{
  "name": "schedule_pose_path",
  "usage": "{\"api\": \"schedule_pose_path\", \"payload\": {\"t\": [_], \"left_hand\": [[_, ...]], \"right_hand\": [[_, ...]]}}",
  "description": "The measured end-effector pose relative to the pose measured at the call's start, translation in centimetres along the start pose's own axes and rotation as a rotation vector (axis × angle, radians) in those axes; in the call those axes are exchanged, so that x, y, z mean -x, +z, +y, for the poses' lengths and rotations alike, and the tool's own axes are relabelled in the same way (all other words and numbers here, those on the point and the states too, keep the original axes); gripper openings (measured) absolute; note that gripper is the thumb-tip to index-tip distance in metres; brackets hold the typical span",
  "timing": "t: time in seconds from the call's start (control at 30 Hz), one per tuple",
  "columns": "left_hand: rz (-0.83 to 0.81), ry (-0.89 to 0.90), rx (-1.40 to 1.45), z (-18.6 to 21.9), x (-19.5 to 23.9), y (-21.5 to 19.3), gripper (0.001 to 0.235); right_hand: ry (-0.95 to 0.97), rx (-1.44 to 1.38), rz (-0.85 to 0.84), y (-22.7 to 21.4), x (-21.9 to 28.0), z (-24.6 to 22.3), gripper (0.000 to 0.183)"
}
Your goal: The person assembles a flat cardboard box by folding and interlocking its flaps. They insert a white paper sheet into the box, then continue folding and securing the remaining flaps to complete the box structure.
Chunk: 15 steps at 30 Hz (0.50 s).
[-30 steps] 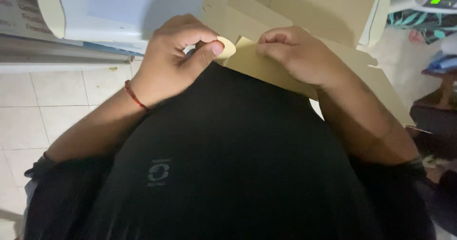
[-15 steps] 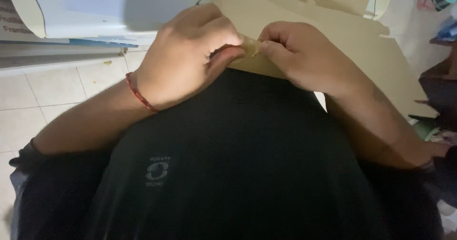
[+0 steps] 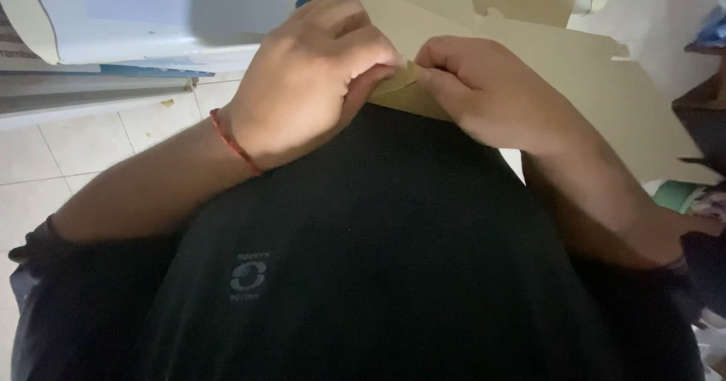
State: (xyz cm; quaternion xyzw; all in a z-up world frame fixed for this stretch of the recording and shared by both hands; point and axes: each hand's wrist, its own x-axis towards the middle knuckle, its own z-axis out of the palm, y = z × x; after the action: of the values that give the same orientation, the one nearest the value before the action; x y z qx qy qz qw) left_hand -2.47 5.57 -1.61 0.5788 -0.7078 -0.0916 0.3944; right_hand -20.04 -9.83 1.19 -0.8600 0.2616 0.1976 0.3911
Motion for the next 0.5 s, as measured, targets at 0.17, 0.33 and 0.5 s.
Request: {"api": "schedule_pose_path", "payload": {"t": [0.17, 0.33, 0.5], "left_hand": [[-0.054, 0.046, -0.084, 0.6, -0.4, 1.0, 0.017], [-0.064, 0.135, -0.070, 0.1, -0.2, 1.3, 0.022], [-0.077, 0.176, -0.061, -0.5, 0.2, 1.9, 0.030]], "right_hand": [[0.034, -0.038, 0.026, -0.1, 0.5, 0.6, 0.019], [0.077, 0.117, 0.016, -0.7, 2.4, 0.1, 0.022], [0.121, 0.106, 0.042, -0.2, 3.7, 1.8, 0.020]]}}
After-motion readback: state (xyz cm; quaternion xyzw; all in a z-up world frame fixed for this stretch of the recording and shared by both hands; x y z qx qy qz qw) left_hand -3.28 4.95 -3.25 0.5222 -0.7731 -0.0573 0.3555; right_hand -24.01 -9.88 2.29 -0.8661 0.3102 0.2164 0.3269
